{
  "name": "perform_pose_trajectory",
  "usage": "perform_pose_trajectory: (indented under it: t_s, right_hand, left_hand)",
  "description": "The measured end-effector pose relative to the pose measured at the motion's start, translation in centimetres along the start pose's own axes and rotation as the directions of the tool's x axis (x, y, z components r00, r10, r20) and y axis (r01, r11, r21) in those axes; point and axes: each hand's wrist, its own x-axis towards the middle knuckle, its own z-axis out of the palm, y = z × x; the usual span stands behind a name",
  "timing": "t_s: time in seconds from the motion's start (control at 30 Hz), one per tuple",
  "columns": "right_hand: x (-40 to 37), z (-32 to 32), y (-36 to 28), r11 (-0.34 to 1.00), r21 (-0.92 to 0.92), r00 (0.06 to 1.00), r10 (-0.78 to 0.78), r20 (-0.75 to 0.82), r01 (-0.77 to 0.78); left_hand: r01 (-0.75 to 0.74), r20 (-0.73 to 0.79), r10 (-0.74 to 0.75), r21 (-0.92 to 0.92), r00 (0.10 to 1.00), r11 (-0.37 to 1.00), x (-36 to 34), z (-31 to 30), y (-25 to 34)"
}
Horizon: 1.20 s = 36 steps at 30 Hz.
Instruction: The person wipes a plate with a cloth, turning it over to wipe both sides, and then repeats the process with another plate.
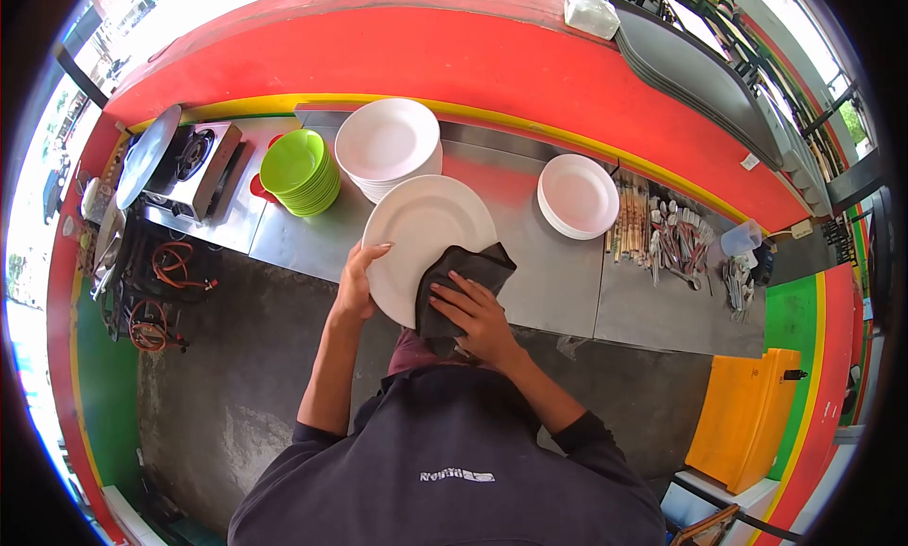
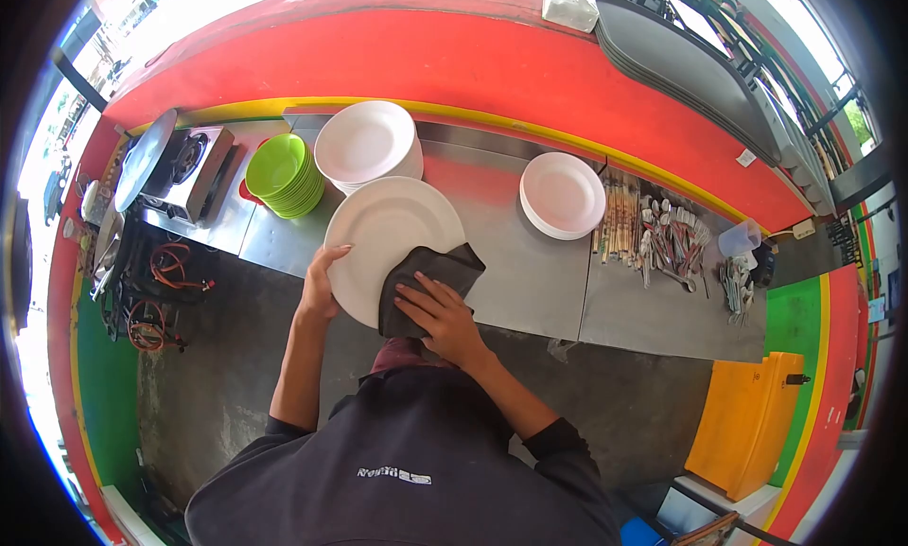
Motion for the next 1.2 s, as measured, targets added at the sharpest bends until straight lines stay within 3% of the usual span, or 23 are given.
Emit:
perform_pose_trajectory:
  t_s: [0.13, 0.23, 0.33, 0.43, 0.63, 0.73, 0.83, 0.97, 1.13, 1.2]
  right_hand:
    - [1.2, 0.3, -0.8, 1.000, 0.028, 0.995, 0.009, -0.101, -0.006]
    - [2.2, 1.6, -2.9, 0.979, 0.166, 0.963, 0.151, -0.221, -0.115]
    - [2.3, 1.8, -3.6, 0.966, 0.207, 0.961, 0.196, -0.196, -0.155]
    - [1.3, 1.4, -1.8, 0.994, 0.096, 0.993, 0.070, -0.092, -0.061]
    - [0.2, 0.5, 0.2, 0.999, -0.003, 0.995, 0.040, -0.086, -0.041]
    - [1.2, 0.7, -1.4, 0.992, 0.099, 0.985, 0.094, -0.145, -0.080]
    - [1.7, 1.8, -3.4, 0.970, 0.185, 0.963, 0.195, -0.186, -0.160]
    - [1.2, 1.3, -3.2, 0.972, 0.212, 0.991, 0.121, -0.065, -0.104]
    - [-0.2, 0.1, -0.1, 0.996, 0.073, 0.999, 0.050, -0.004, -0.049]
    - [-0.2, -0.2, 0.2, 0.997, 0.063, 0.998, 0.057, -0.022, -0.055]
  left_hand:
    - [-0.082, 0.129, 0.084, -0.018, 0.988, 0.996, -0.5, 2.4, -2.3]
    - [-0.136, 0.026, 0.134, 0.059, 0.991, 0.989, -1.6, 4.3, -4.5]
    - [-0.092, -0.033, 0.092, 0.000, 0.995, 0.996, -1.0, 3.4, -4.9]
    - [-0.032, -0.071, 0.029, -0.044, 0.997, 0.998, -0.7, 3.2, -2.7]
    - [0.000, -0.085, -0.008, -0.090, 0.996, 0.996, -0.2, 2.6, -1.9]
    - [-0.012, 0.024, 0.013, -0.045, 1.000, 0.999, -0.6, 3.1, -4.1]
    - [-0.035, 0.010, 0.037, -0.097, 0.999, 0.995, -0.4, 2.4, -7.0]
    - [0.022, -0.069, -0.036, -0.196, 0.997, 0.980, 0.2, 0.2, -6.5]
    - [0.074, 0.168, -0.034, -0.235, 0.985, 0.969, 0.4, -0.9, -3.5]
    - [0.041, 0.191, -0.002, -0.204, 0.982, 0.978, 0.3, -0.2, -4.5]
